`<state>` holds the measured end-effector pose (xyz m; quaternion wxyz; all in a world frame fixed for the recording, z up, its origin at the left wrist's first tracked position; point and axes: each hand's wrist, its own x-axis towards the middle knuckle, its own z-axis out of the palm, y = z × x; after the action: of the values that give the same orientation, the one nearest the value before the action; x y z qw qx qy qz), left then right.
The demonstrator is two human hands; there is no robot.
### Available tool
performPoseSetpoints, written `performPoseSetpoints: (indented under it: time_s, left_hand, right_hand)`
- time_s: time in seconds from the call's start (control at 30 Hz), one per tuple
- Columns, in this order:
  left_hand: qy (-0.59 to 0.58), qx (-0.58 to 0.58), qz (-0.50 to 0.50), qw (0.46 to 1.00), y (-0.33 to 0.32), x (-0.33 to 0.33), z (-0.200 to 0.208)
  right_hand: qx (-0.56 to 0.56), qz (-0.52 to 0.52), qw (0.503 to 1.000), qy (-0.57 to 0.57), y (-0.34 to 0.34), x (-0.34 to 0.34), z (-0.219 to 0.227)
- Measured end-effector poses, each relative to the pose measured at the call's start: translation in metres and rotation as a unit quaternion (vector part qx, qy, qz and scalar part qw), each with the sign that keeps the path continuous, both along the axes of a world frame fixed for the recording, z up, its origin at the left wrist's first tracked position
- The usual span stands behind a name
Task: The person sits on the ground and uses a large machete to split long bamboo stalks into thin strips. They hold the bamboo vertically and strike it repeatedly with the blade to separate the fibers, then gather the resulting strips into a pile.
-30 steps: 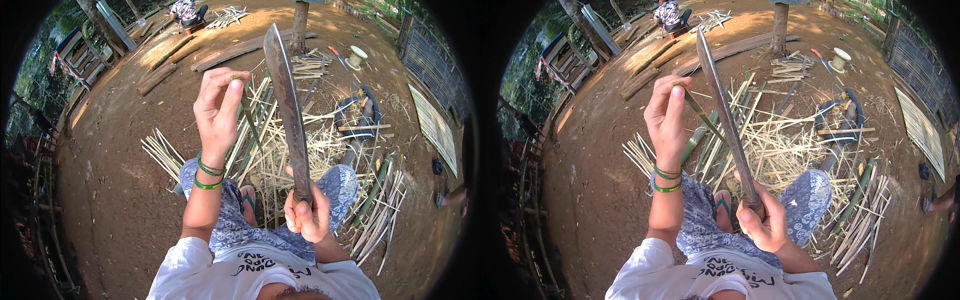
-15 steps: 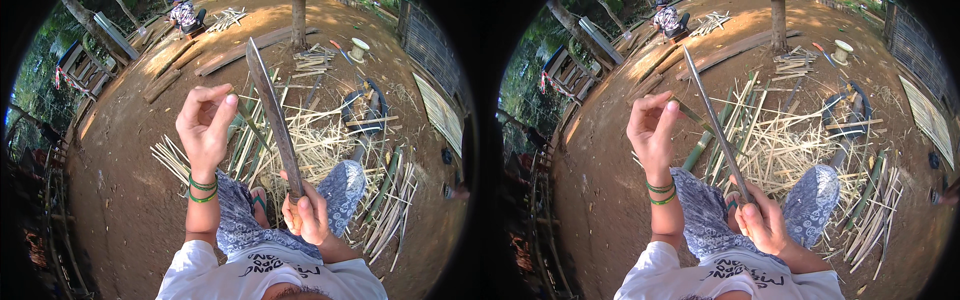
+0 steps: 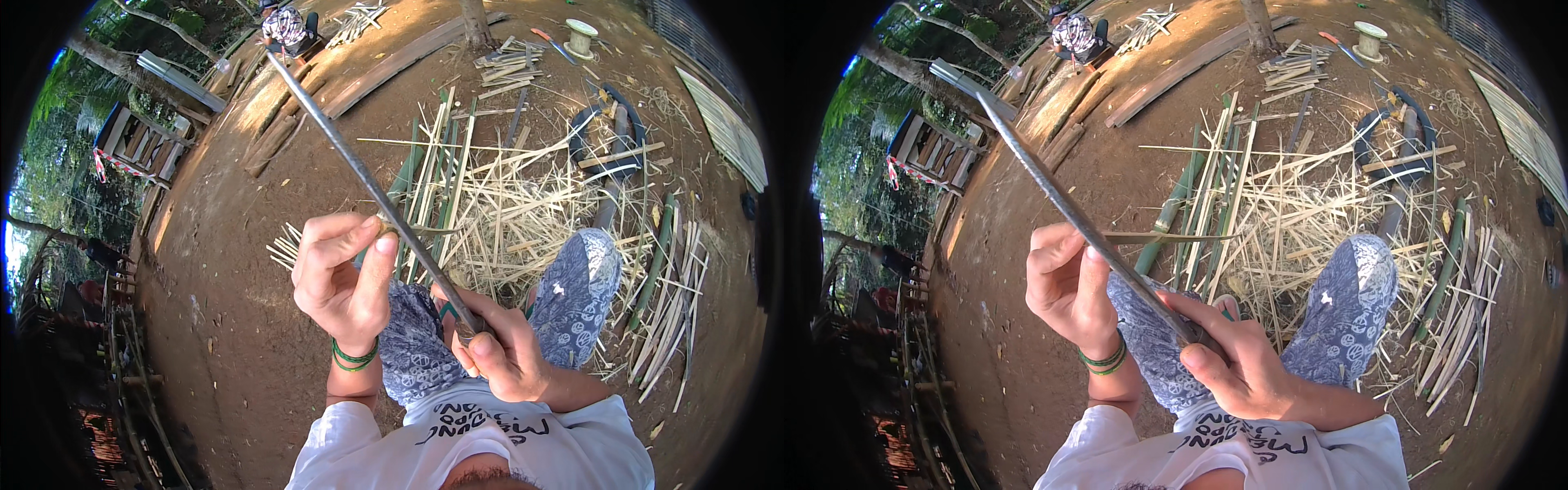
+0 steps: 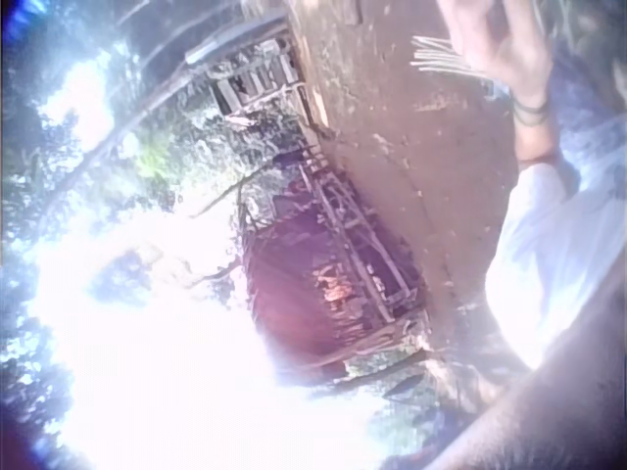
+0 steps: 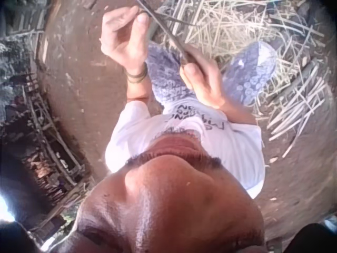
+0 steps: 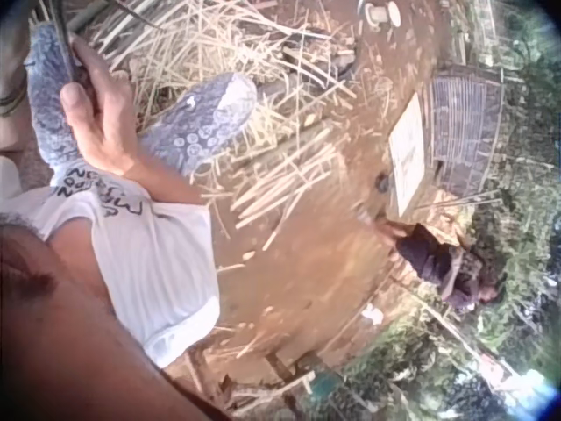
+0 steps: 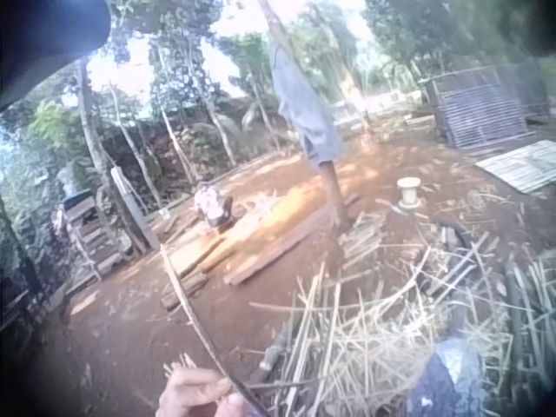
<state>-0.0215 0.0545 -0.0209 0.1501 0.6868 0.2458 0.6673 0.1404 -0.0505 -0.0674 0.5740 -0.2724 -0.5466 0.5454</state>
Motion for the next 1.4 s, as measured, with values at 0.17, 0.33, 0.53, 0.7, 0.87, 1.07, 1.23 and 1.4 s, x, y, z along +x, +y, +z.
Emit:
performPoseSetpoints:
  time_s: [0.17, 0.33, 0.53, 0.7, 0.87, 1.07, 1.23, 1.4]
  left_hand:
    - [-0.008, 0.019, 0.011, 1.000, -0.008, -0.010, -0.009]
    - [0.024, 0.047, 0.009, 0.999, -0.021, -0.015, -0.014]
    - [0.034, 0.060, 0.016, 0.997, -0.032, -0.024, -0.024]
    - [0.022, 0.059, 0.013, 0.998, -0.041, -0.025, -0.028]
    - [0.040, 0.050, 0.021, 0.998, -0.044, -0.033, -0.031]
    - [-0.004, 0.002, 0.084, 0.996, -0.062, -0.032, -0.041]
    - [-0.077, -0.008, 0.019, 0.997, -0.069, -0.024, -0.049]
    - [-0.068, -0.025, 0.073, 0.995, -0.075, -0.024, -0.046]
  right_hand:
    - [-0.002, 0.015, 0.999, -0.028, 0.000, -0.002, 0.003]
    - [-0.005, -0.014, 0.995, -0.094, 0.001, -0.005, -0.003]
    - [-0.027, -0.007, 0.990, -0.139, -0.004, -0.007, -0.001]
    - [-0.024, -0.029, 0.988, -0.148, 0.000, -0.016, -0.030]
    - [-0.183, -0.048, 0.973, -0.133, 0.010, -0.014, -0.076]
    - [-0.117, 0.032, 0.986, -0.115, -0.008, 0.002, -0.043]
    - [-0.057, 0.064, 0.984, -0.155, -0.009, 0.003, -0.026]
    - [-0.078, 0.074, 0.980, -0.168, -0.010, 0.001, -0.028]
